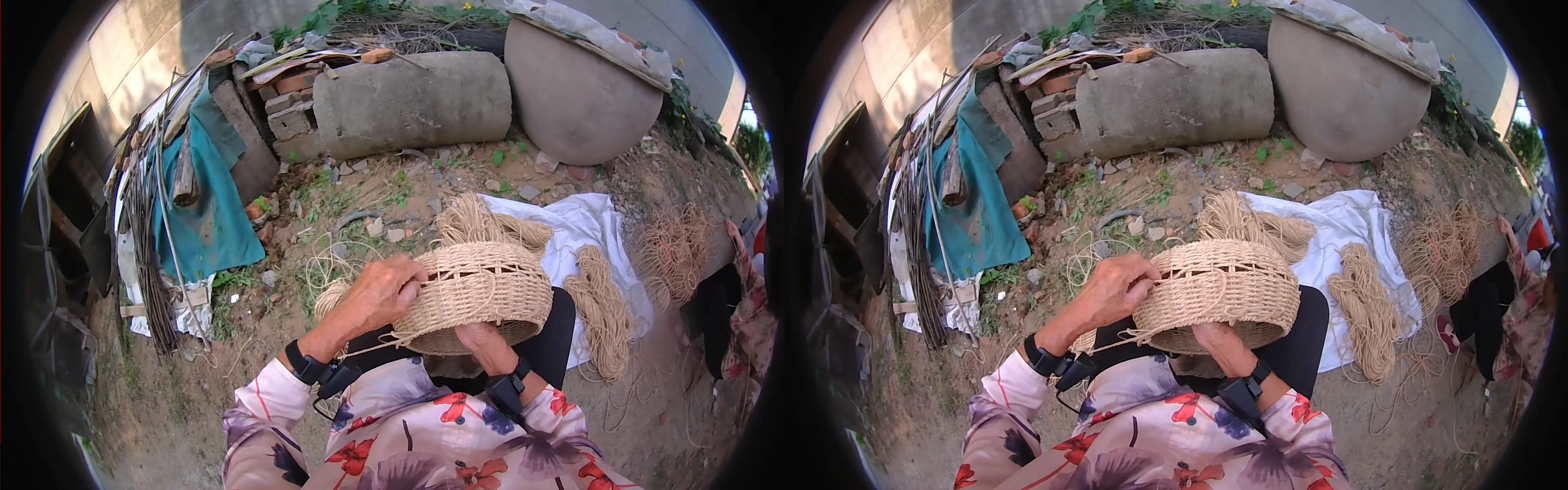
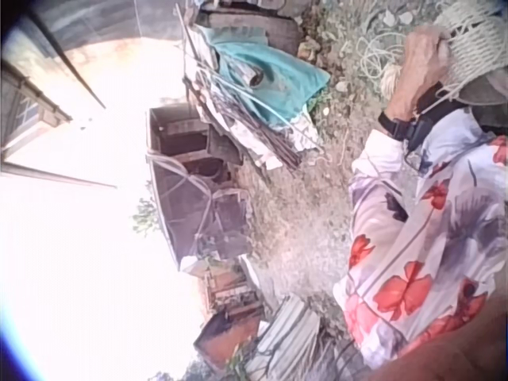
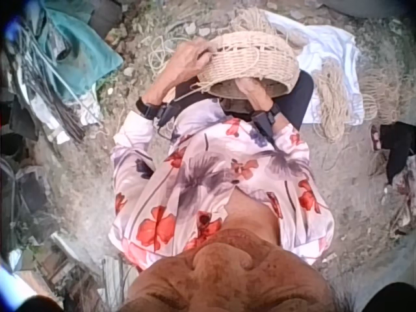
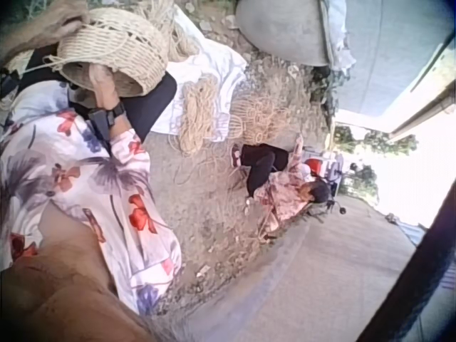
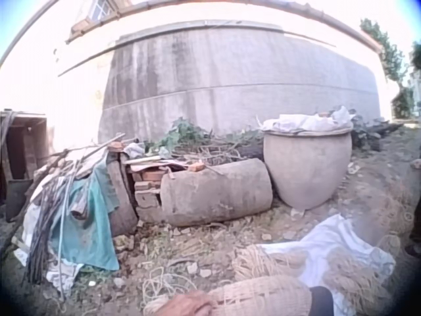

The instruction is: Weaving a straw or wicker basket outdoors.

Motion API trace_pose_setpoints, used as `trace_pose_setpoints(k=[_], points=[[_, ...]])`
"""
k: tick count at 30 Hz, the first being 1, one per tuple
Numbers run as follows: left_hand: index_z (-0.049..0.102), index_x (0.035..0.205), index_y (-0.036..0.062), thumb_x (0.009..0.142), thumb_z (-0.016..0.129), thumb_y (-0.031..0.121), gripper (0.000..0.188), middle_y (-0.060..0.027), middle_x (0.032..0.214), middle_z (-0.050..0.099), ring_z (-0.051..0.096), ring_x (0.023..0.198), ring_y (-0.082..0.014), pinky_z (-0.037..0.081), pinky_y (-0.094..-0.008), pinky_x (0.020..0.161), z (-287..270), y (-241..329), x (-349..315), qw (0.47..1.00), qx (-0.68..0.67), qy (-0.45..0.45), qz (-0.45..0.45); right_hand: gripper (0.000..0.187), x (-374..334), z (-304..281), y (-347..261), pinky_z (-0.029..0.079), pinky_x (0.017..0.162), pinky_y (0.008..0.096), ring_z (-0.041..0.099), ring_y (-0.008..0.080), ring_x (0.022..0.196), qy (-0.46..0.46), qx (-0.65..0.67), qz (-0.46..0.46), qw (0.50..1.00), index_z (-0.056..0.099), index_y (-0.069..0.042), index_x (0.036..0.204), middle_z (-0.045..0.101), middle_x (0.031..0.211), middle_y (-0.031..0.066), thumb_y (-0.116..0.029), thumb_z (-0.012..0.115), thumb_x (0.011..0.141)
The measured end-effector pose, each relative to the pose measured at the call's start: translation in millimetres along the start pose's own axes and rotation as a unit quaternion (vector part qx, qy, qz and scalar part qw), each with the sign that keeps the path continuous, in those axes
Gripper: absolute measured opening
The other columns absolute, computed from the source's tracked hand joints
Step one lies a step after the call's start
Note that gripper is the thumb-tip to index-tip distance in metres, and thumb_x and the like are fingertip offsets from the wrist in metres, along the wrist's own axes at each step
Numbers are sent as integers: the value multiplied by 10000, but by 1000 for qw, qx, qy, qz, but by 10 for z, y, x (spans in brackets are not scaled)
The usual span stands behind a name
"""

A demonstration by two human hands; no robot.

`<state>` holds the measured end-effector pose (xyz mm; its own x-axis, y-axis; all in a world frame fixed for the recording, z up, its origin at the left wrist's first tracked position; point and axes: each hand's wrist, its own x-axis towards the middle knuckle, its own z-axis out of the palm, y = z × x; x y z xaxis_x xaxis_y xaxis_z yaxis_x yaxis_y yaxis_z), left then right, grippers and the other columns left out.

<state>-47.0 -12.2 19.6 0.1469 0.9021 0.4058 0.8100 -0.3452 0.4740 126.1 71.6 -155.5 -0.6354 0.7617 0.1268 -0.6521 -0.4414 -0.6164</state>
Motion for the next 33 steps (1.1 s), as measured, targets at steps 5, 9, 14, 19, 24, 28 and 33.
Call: trace_pose_setpoints(k=[5,9,14,19,24,28,33], points=[[649,952,33,829,623,35,126,-133,840,629,630,739,-321,503,-398,664,-27,-39,78,986,124,113,2,544,-7,-15,-58,417,1067,391,489,186,1223,-7,-33,14,999,462,-93,1355,521,1319,44,-342,683,924],[635,981,63,783,650,-12,212,-99,887,631,621,750,-306,488,-424,663,-152,-60,118,957,147,242,62,535,60,-39,-36,395,1096,406,480,198,1251,-30,55,10,998,480,-96,1338,520,1337,52,-395,654,930],[640,961,77,790,692,12,190,-70,926,658,637,686,-292,507,-386,581,-80,141,-170,968,85,235,17,538,70,17,-104,393,1109,427,503,226,1242,-28,111,58,992,489,-85,1333,538,1336,77,-444,598,947],[655,943,67,846,682,91,103,-98,899,657,665,735,-309,536,-408,619,165,74,-304,988,69,133,-51,522,61,134,-130,421,1096,433,549,251,1201,2,138,60,989,481,-61,1348,573,1303,113,-414,566,973],[648,895,30,882,647,97,68,-122,808,659,645,692,-306,512,-367,607,134,-463,-591,981,35,155,-108,547,65,7,-50,387,1115,431,496,236,1261,-19,152,55,987,486,-82,1350,543,1345,70,-430,606,946],[660,925,18,881,670,131,122,-91,726,650,623,619,-243,503,-334,609,31,-871,-1122,954,-42,112,-273,525,116,-104,52,375,1122,443,482,241,1281,13,-223,-24,974,478,-84,1363,532,1359,67,-393,604,958],[670,1065,50,889,693,205,236,-62,912,667,620,717,-168,513,-308,681,-15,-847,-1292,910,-148,181,-343,511,117,-46,153,420,1095,415,500,231,1263,-29,86,71,993,449,-98,1389,530,1348,73,-370,582,977]])
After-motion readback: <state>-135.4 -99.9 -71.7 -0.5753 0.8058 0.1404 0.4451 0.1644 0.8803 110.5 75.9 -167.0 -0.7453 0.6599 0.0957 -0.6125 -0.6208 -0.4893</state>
